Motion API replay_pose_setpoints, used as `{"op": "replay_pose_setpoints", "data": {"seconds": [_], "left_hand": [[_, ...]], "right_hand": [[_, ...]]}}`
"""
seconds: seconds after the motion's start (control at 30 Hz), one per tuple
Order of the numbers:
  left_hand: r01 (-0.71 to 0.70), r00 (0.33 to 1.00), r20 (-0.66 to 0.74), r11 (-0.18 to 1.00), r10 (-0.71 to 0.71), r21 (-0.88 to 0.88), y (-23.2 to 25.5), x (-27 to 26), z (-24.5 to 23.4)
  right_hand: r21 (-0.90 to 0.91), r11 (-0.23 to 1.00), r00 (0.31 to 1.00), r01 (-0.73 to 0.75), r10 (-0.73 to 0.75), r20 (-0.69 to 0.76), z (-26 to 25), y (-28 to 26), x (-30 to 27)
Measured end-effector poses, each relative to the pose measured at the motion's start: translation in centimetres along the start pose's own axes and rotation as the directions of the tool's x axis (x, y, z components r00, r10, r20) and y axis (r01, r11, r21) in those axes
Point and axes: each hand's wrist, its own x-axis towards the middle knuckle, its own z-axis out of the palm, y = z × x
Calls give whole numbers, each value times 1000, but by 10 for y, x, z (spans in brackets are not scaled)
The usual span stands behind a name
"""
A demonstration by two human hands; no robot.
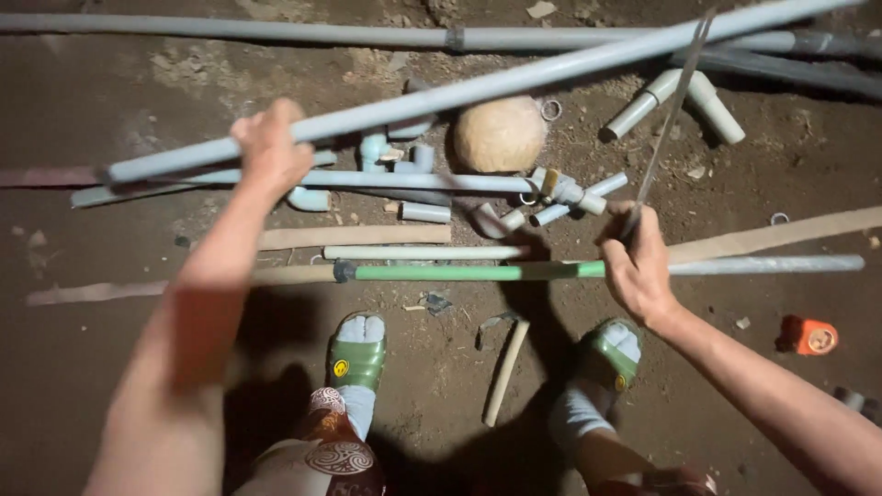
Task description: The person joins two pipe segments using a connector and secures the joint with black tape. They then use a hand saw to cut a PVC pipe segment. The workspace contains various pipe pieces, fittings, and tools on the ground.
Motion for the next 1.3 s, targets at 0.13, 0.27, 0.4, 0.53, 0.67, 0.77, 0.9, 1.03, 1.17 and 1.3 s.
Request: {"op": "replay_pose_setpoints", "data": {"seconds": [0.13, 0.27, 0.4, 0.53, 0.67, 0.77, 0.9, 1.03, 1.17, 1.3], "left_hand": [[-59, 985, -154, 989, 79, 134, -112, -53, -6], [234, 966, -171, 939, -195, 253, -143, -119, -41], [428, 904, -244, 736, -352, 524, -238, -138, -16], [555, 788, -411, 817, -458, 154, -168, -131, -40], [-159, 954, -259, 987, 148, -23, -37, -100, -30], [-484, 869, -30, 837, 493, -255, 12, -105, 9], [-491, 869, 105, 869, 484, 62, 18, -98, 56], [-288, 869, 462, 941, 179, 178, 33, -94, 19], [-462, 882, 128, 885, 453, 49, 16, -90, 2], [-310, 947, 156, 923, 279, 228, -30, -51, 13]], "right_hand": [[-93, 994, 995, -59, 66, 70, -16, 20, -22], [-203, 964, 980, -172, 188, 60, -26, 47, -42], [-241, 917, 934, -316, 345, 89, -33, 53, -51], [-311, 874, 899, -373, 423, 111, -36, 62, -56], [-305, 895, 909, -327, 386, 158, -36, 65, -54], [-351, 917, 958, -191, 252, 137, -33, 71, -53], [-349, 904, 942, -246, 309, 135, -31, 50, -49], [-338, 865, 884, -370, 440, 159, -30, 55, -53], [-323, 870, 885, -372, 437, 158, -35, 57, -59], [-370, 845, 890, -386, 446, 91, -32, 60, -63]]}}
